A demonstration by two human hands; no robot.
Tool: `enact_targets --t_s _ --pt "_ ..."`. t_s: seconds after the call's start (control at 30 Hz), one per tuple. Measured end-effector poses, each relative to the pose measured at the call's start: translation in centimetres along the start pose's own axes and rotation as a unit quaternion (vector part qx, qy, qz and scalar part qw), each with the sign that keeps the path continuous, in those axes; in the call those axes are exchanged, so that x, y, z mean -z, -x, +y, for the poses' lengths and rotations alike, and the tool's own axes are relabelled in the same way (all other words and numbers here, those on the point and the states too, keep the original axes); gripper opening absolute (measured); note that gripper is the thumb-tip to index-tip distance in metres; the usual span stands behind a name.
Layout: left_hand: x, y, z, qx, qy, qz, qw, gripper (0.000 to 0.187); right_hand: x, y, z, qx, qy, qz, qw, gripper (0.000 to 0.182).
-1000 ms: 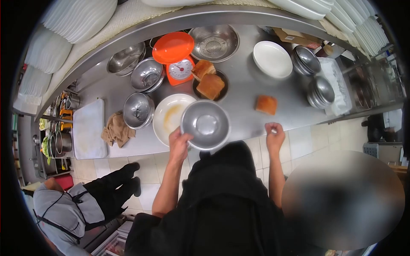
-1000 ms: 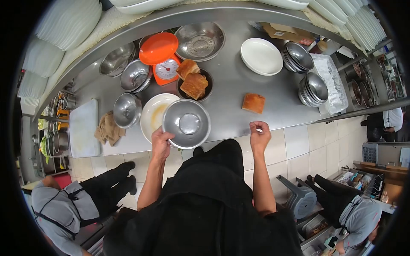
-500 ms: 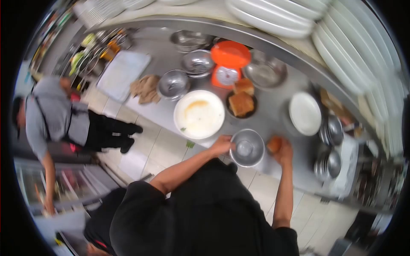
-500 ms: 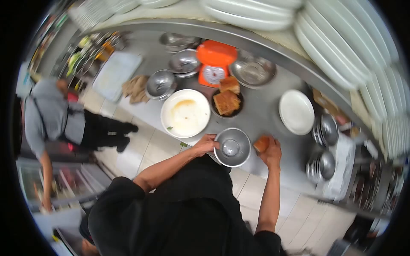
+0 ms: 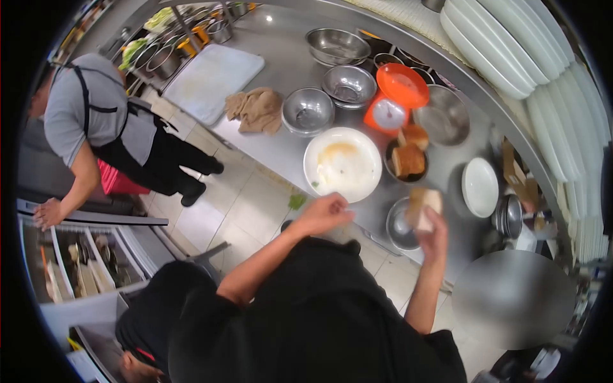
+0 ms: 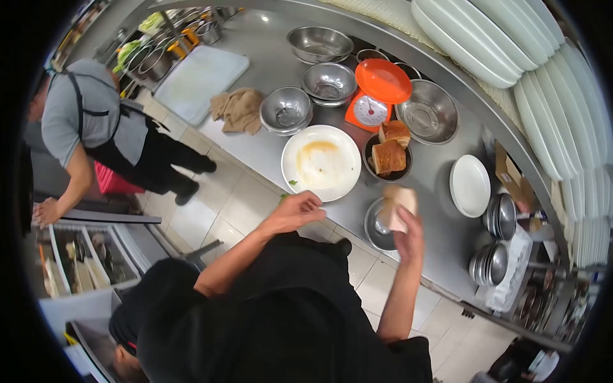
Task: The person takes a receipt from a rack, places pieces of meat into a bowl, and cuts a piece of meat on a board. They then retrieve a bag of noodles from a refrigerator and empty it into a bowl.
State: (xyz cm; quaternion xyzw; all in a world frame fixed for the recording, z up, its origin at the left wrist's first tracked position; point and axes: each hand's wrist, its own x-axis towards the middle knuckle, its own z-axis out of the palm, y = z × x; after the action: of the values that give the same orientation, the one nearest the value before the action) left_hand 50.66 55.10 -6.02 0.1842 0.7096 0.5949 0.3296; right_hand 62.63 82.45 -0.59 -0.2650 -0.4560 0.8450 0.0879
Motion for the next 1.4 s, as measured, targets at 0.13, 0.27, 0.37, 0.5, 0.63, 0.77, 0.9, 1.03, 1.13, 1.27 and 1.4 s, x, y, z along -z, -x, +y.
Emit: enact_targets --t_s 0.13,0.27,0.37,0.5,0.63,0.77,0.9,1.03,1.13,1.27,1.4 --pt "7.7 3.0 3.1 -0.085 0.02 0.026 0.996 0.059 -11.3 -0.5 3.3 -0.109 -0.094 -0.196 0.97 0.074" --pt "12.3 4.3 8.0 -0.169 -0.069 -0.015 0.983 0.074 -16.0 -2.0 6.0 -0.133 0.066 -0.288 0.946 0.087" --pt "13.9 3.5 9.6 -0.239 -0.139 -0.077 0.958 0.072 -19.0 -2.8 6.8 -0.092 0.127 -0.331 0.931 0.091" --pt "14.3 2.3 7.9 -0.262 -0.155 -0.043 0.952 0.06 -21.1 -2.4 6.5 -0.093 0.174 -0.262 0.944 0.085" --pt "13.2 1.8 7.5 -0.257 -0.104 -0.012 0.961 0.057 -21.0 -2.9 5.2 -0.116 0.183 -0.229 0.949 0.083" --pt "12.2 1.4 6.7 -0.191 0.004 0.056 0.98 0.056 -20.5 -4.6 4.9 -0.083 0.221 -0.242 0.941 0.084" --pt "13.6 1.5 5.9 -0.058 0.194 0.124 0.971 0.049 -23.0 -5.4 5.4 0.253 0.285 -0.287 0.879 0.085" --pt "17.0 2.2 5.3 0.025 0.243 0.164 0.956 0.041 -28.4 -6.6 5.9 0.386 0.488 -0.329 0.711 0.089" --pt "20.3 2.3 5.3 0.055 0.221 0.17 0.959 0.041 -31.7 -9.1 8.6 0.409 0.504 -0.353 0.674 0.081" --pt "27.5 2.6 2.9 0.093 0.203 0.165 0.961 0.048 -37.7 -11.8 11.5 0.291 0.477 -0.372 0.741 0.074" --pt "36.1 5.5 0.7 0.124 0.265 0.193 0.936 0.048 -42.9 -16.2 16.9 -0.013 0.288 -0.358 0.888 0.072"
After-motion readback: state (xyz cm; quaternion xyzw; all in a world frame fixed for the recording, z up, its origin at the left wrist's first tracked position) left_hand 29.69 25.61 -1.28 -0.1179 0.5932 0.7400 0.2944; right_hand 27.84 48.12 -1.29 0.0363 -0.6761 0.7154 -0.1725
